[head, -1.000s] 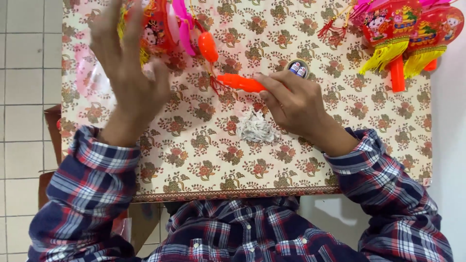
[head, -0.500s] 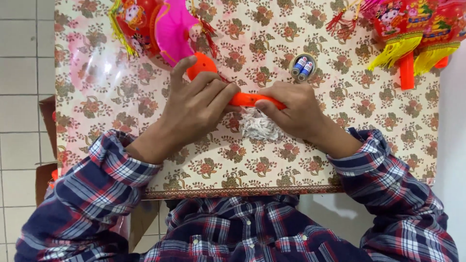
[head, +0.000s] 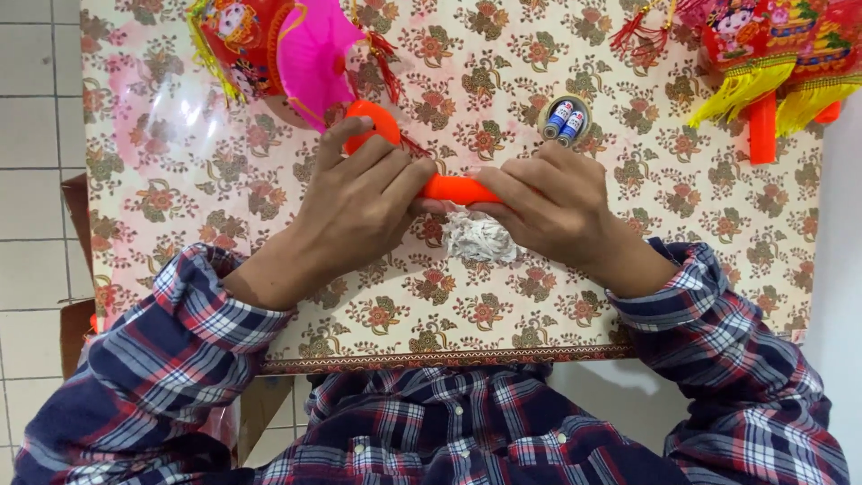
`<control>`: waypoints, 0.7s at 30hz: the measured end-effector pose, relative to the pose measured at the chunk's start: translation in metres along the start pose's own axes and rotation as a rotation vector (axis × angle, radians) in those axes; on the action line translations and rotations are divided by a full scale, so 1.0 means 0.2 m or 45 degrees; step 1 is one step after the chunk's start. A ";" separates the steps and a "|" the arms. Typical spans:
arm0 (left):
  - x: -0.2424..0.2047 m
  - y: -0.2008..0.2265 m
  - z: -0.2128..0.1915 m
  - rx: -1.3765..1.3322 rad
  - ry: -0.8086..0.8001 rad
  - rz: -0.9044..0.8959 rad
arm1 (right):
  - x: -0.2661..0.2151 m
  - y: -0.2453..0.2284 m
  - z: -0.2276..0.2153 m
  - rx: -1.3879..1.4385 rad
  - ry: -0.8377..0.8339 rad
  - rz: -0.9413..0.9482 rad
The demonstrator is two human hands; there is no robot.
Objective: Assembling plastic toy lanterns by attaching handles and inserting batteries.
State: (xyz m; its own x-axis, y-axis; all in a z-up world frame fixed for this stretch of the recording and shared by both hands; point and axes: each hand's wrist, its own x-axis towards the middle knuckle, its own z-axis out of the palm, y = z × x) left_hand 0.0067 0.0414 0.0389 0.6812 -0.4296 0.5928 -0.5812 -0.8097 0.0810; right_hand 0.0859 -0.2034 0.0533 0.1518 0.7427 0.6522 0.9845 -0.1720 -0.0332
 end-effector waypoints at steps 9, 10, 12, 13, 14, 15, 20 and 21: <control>0.02 0.01 -0.02 0.049 0.181 0.027 | -0.06 -0.01 0.03 0.565 -0.219 0.685; 0.01 0.01 -0.02 0.049 0.181 0.026 | -0.06 0.00 0.04 0.566 -0.220 0.685; 0.02 0.01 -0.02 0.059 0.188 0.043 | -0.06 0.01 0.05 0.566 -0.221 0.679; 0.02 0.01 -0.02 0.059 0.189 0.043 | -0.05 0.01 0.04 0.565 -0.221 0.679; 0.02 0.01 -0.03 0.056 0.173 0.035 | -0.04 0.01 0.04 0.553 -0.216 0.653; 0.02 0.01 -0.03 0.053 0.157 0.026 | -0.03 0.00 0.04 0.540 -0.211 0.628; 0.02 0.01 -0.03 0.061 0.161 0.019 | -0.01 0.00 0.02 0.490 -0.117 0.521; 0.02 0.00 -0.03 0.064 0.159 0.021 | -0.01 0.00 0.01 0.443 -0.098 0.495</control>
State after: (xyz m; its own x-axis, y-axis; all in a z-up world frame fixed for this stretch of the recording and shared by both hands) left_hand 0.0060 0.0416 0.0465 0.6091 -0.3924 0.6892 -0.5669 -0.8232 0.0323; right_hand 0.0853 -0.2031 0.0508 0.5048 0.7146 0.4843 0.8230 -0.2292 -0.5197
